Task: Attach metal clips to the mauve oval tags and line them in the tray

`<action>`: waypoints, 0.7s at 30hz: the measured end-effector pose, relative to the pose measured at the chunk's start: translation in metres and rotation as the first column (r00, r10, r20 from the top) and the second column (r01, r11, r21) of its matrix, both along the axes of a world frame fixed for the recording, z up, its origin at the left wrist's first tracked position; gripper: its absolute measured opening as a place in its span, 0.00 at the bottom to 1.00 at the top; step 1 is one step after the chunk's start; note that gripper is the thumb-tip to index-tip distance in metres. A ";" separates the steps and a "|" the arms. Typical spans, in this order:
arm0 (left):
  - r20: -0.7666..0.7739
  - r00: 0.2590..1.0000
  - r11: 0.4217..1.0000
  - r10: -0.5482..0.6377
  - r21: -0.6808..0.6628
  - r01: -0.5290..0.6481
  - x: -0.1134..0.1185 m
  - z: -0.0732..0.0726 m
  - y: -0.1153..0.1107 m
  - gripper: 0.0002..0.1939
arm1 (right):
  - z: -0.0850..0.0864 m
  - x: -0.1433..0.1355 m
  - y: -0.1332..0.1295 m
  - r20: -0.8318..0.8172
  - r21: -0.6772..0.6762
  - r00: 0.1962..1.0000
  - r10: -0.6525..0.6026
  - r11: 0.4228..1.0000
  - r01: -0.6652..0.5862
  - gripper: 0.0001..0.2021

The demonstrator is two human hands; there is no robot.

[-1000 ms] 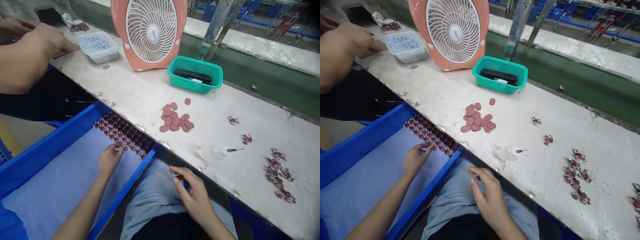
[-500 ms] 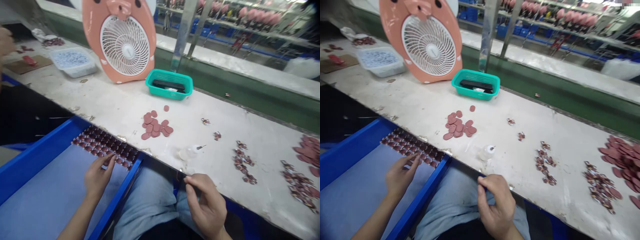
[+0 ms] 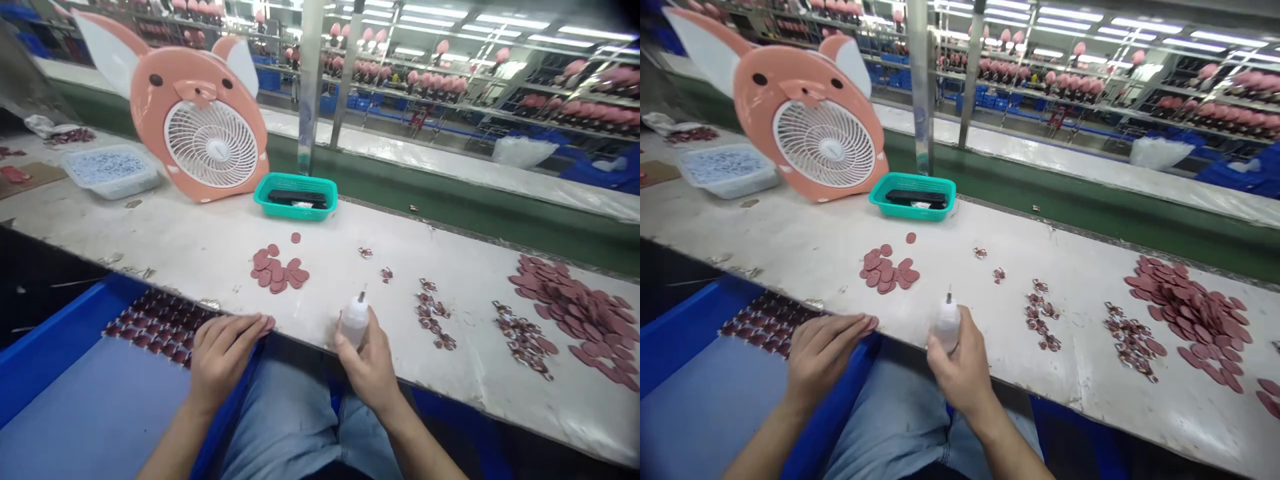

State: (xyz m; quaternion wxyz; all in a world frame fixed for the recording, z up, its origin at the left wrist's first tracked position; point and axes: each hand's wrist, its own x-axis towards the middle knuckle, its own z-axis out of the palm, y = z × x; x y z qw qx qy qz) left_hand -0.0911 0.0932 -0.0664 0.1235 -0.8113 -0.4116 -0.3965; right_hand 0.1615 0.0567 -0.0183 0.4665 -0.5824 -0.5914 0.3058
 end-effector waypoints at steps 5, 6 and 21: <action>0.082 0.974 0.976 -0.213 0.069 0.208 0.018 0.017 -0.021 0.33 | 0.010 -0.016 -0.006 -0.481 -0.216 0.865 0.145 0.936 -0.277 0.16; 0.090 0.963 0.967 -0.255 0.054 0.251 0.024 0.021 -0.024 0.33 | 0.012 -0.018 -0.005 -0.616 -0.251 0.773 0.152 0.892 -0.376 0.20; 0.791 0.138 0.500 0.596 -0.500 0.707 0.096 0.028 -0.064 0.19 | 0.019 -0.003 -0.025 -0.699 -0.282 0.709 0.091 0.877 -0.390 0.28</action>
